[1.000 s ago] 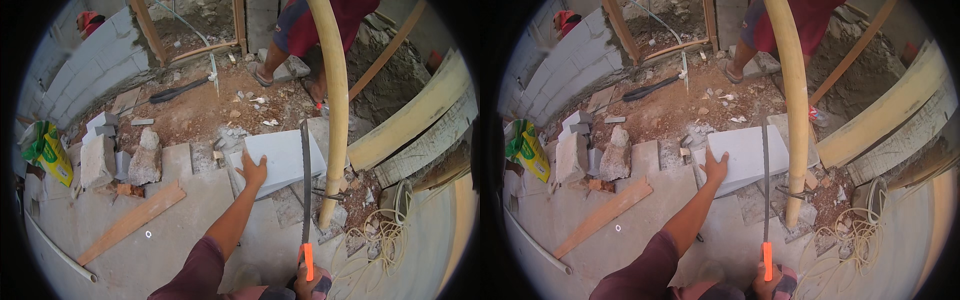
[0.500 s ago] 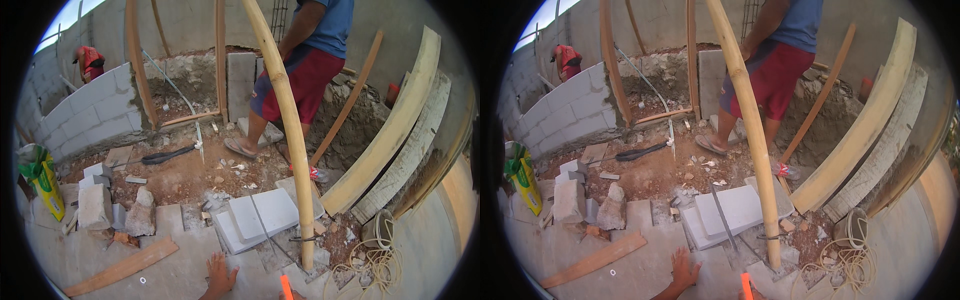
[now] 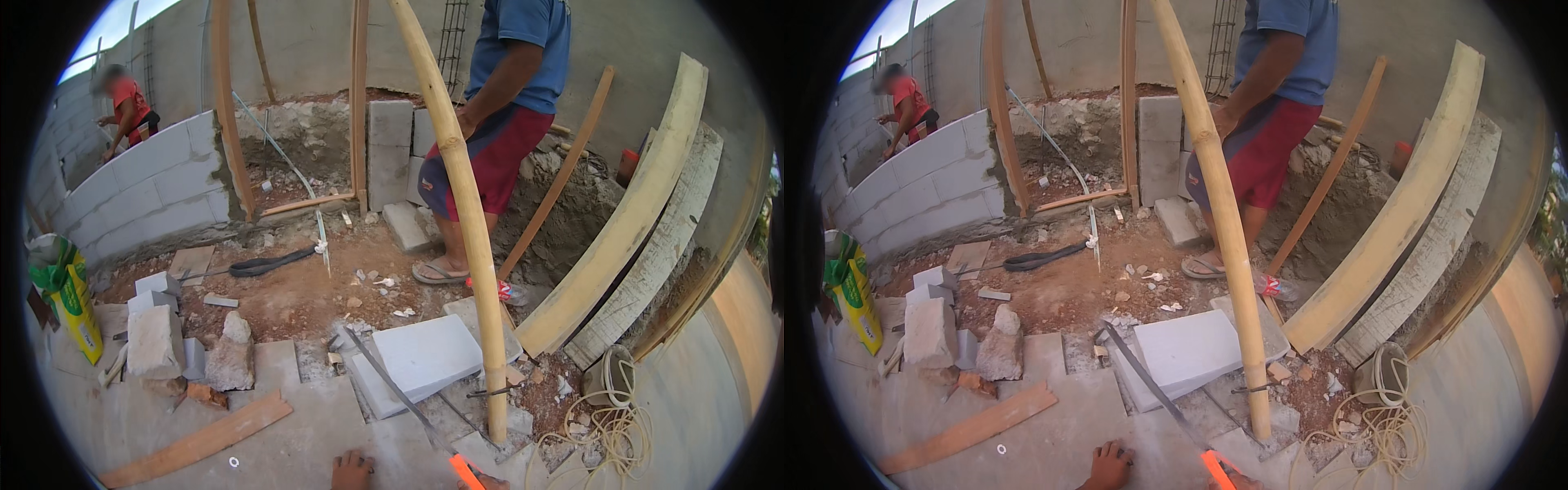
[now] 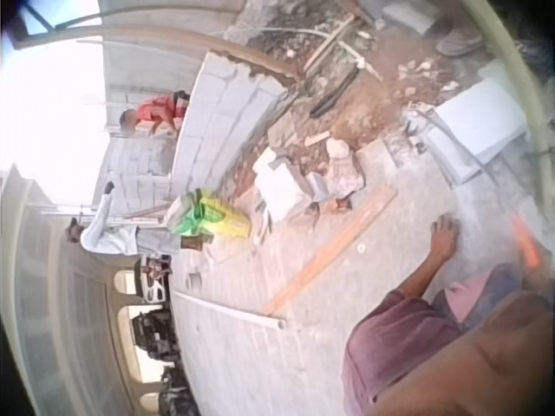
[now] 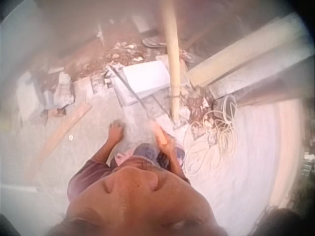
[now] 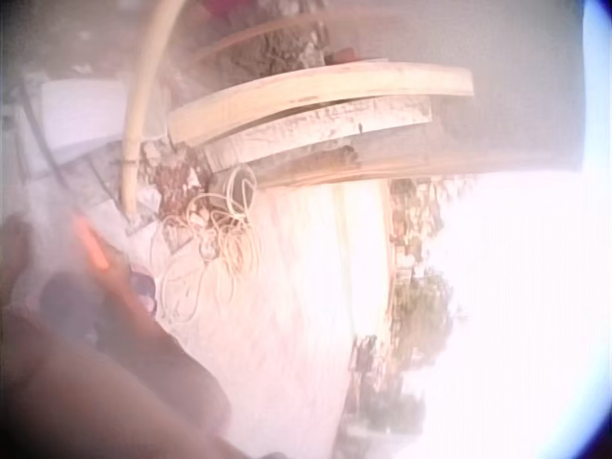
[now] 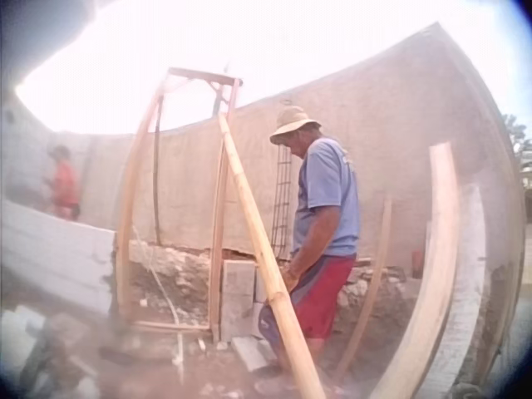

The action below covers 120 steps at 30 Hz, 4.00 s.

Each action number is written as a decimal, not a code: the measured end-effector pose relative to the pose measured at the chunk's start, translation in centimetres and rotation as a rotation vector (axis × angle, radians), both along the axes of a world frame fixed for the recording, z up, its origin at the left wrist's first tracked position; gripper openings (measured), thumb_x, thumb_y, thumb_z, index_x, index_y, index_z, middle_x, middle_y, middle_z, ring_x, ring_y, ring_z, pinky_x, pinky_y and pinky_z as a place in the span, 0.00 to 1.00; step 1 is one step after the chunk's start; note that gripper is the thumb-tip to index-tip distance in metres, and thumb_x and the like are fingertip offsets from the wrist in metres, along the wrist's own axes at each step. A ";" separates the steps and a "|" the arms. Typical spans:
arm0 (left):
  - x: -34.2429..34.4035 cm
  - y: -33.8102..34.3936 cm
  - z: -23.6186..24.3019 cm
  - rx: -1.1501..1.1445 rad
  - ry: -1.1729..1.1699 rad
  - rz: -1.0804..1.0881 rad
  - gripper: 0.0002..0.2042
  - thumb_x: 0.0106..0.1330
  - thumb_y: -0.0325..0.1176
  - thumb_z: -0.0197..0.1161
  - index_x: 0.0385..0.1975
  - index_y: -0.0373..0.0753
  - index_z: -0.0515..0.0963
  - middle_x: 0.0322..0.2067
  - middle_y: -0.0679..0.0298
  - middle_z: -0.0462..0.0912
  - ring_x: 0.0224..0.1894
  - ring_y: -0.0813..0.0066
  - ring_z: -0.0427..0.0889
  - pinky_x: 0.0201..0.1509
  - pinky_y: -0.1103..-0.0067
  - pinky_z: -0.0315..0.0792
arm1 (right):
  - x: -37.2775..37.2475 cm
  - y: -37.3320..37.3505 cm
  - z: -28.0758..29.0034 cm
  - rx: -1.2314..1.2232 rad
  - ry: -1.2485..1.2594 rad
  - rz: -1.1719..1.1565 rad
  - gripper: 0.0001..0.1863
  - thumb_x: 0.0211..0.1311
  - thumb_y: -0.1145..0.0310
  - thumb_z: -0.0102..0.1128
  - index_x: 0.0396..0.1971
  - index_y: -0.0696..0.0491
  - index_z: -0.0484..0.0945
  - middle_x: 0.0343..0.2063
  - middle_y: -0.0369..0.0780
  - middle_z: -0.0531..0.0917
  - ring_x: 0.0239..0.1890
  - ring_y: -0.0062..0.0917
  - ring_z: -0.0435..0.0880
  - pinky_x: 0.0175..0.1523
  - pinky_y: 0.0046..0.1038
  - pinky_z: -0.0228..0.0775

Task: The person uses a hand saw to cut a white rectangular tile placed on the ground. They hold the tile steady with one hand while sawing through it with the other. After completing the cut, they separate the two pieces and place them on the ground.

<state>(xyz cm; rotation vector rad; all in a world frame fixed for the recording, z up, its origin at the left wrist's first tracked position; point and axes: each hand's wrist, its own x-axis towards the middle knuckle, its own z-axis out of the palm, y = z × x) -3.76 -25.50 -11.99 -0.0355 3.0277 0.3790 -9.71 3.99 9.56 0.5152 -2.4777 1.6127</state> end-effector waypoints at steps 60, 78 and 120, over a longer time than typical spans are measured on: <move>1.0 5.9 9.5 1.139 -0.155 0.655 0.08 0.70 0.33 0.63 0.36 0.35 0.81 0.27 0.70 0.78 0.30 0.83 0.71 0.36 0.80 0.68 | -19.2 32.6 8.0 0.906 -0.321 -0.673 0.17 0.51 0.64 0.77 0.33 0.62 0.85 0.25 0.48 0.85 0.26 0.39 0.82 0.37 0.39 0.74; 3.0 6.8 10.6 1.258 -0.134 0.552 0.09 0.73 0.33 0.64 0.46 0.36 0.81 0.28 0.67 0.81 0.28 0.80 0.75 0.33 0.79 0.72 | -40.7 29.8 2.3 1.042 0.501 -1.051 0.28 0.61 0.73 0.64 0.64 0.50 0.78 0.70 0.49 0.70 0.74 0.52 0.63 0.77 0.50 0.55; 9.1 -11.4 14.0 0.497 0.220 0.762 0.43 0.68 0.50 0.70 0.74 0.28 0.57 0.71 0.36 0.63 0.76 0.48 0.64 0.78 0.63 0.61 | -27.7 21.2 -23.2 -0.943 -0.519 -0.736 0.38 0.77 0.51 0.50 0.79 0.55 0.56 0.78 0.54 0.55 0.80 0.48 0.55 0.79 0.45 0.54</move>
